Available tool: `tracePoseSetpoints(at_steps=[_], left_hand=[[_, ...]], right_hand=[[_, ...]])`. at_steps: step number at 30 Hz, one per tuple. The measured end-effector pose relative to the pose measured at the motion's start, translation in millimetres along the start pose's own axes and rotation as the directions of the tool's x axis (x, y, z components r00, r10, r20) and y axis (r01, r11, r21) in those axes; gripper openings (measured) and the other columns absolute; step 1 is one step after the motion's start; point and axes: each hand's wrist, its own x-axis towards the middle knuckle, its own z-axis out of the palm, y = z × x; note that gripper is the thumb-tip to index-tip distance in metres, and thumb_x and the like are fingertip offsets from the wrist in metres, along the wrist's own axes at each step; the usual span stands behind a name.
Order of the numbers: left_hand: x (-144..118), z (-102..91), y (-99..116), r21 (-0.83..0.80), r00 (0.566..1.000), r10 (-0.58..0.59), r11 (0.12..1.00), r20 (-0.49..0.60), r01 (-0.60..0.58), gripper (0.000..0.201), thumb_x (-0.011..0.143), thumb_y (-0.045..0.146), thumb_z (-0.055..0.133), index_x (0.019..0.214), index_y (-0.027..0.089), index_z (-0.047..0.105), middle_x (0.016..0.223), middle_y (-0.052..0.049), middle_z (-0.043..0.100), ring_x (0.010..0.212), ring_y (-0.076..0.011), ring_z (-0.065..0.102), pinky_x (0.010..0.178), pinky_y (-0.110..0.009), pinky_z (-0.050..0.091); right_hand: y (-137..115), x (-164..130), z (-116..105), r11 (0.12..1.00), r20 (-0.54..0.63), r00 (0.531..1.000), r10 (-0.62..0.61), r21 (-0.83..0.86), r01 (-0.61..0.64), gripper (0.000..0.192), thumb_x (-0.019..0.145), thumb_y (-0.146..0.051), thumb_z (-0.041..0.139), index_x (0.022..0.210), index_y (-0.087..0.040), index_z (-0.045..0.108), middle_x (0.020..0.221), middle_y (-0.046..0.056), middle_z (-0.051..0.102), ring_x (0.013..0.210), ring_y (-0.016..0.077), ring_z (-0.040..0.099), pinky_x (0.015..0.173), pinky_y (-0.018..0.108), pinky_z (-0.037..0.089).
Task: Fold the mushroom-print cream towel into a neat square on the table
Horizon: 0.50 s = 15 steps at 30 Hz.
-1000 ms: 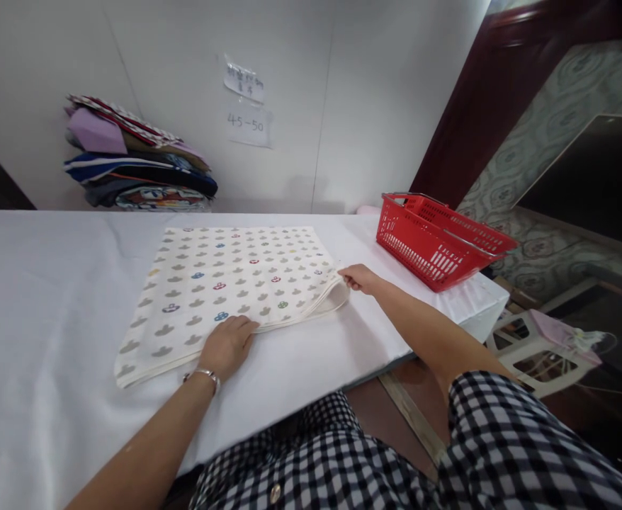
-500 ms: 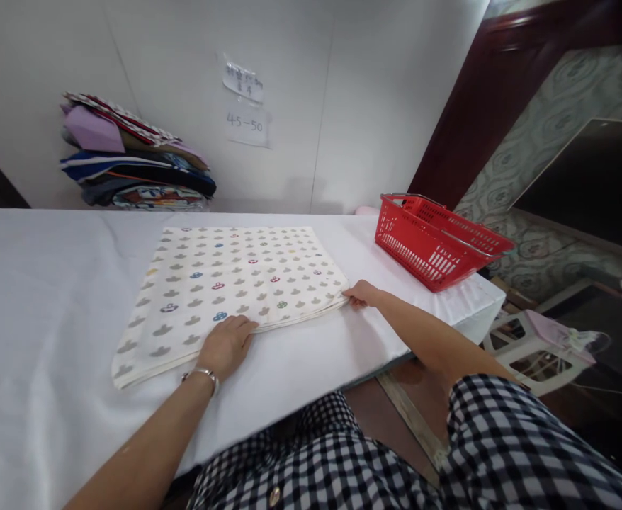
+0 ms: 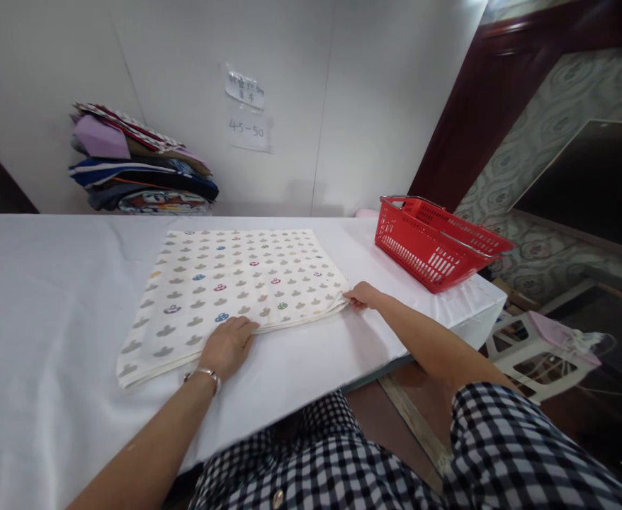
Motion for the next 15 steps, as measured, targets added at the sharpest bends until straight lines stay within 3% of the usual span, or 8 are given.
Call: tracePoseSetpoints(at_steps=[6, 11, 15], left_hand=[[-0.6, -1.6, 0.5, 0.011, 1.0, -0.007, 1.0, 0.001, 0.007, 0.029, 0.082, 0.02, 0.038, 0.096, 0.019, 0.063, 0.093, -0.007, 0.063, 0.088, -0.0222, 0.054, 0.079, -0.036, 0.044], [0.4, -0.7, 0.0, -0.009, 1.0, -0.013, 1.0, 0.012, 0.013, 0.029, 0.081, 0.019, 0.039, 0.096, 0.019, 0.063, 0.094, -0.007, 0.063, 0.089, -0.0225, 0.054, 0.08, -0.037, 0.044], [1.2, -0.8, 0.3, -0.014, 1.0, -0.006, 1.0, 0.009, 0.006, 0.03, 0.081, 0.02, 0.038, 0.096, 0.019, 0.064, 0.093, -0.007, 0.063, 0.088, -0.0226, 0.054, 0.079, -0.037, 0.044]], right_hand=[[-16.1, 5.7, -2.1, 0.992, 0.018, 0.995, -0.1, 0.082, 0.098, 0.027, 0.075, -0.033, 0.066, 0.063, -0.014, 0.053, 0.044, -0.002, 0.054, 0.039, 0.0063, 0.049, 0.037, 0.015, 0.035], [-2.1, 5.9, 1.6, 1.0, 0.033, 0.999, -0.009, 0.021, 0.008, 0.023, 0.072, -0.022, 0.068, 0.058, -0.012, 0.052, 0.039, -0.002, 0.052, 0.035, 0.008, 0.047, 0.033, 0.017, 0.032], [7.0, 3.9, 1.0, 0.999, 0.021, 0.999, 0.035, -0.018, -0.035, 0.024, 0.069, -0.024, 0.071, 0.06, -0.012, 0.053, 0.039, 0.0, 0.053, 0.035, 0.0112, 0.05, 0.035, 0.02, 0.038]])
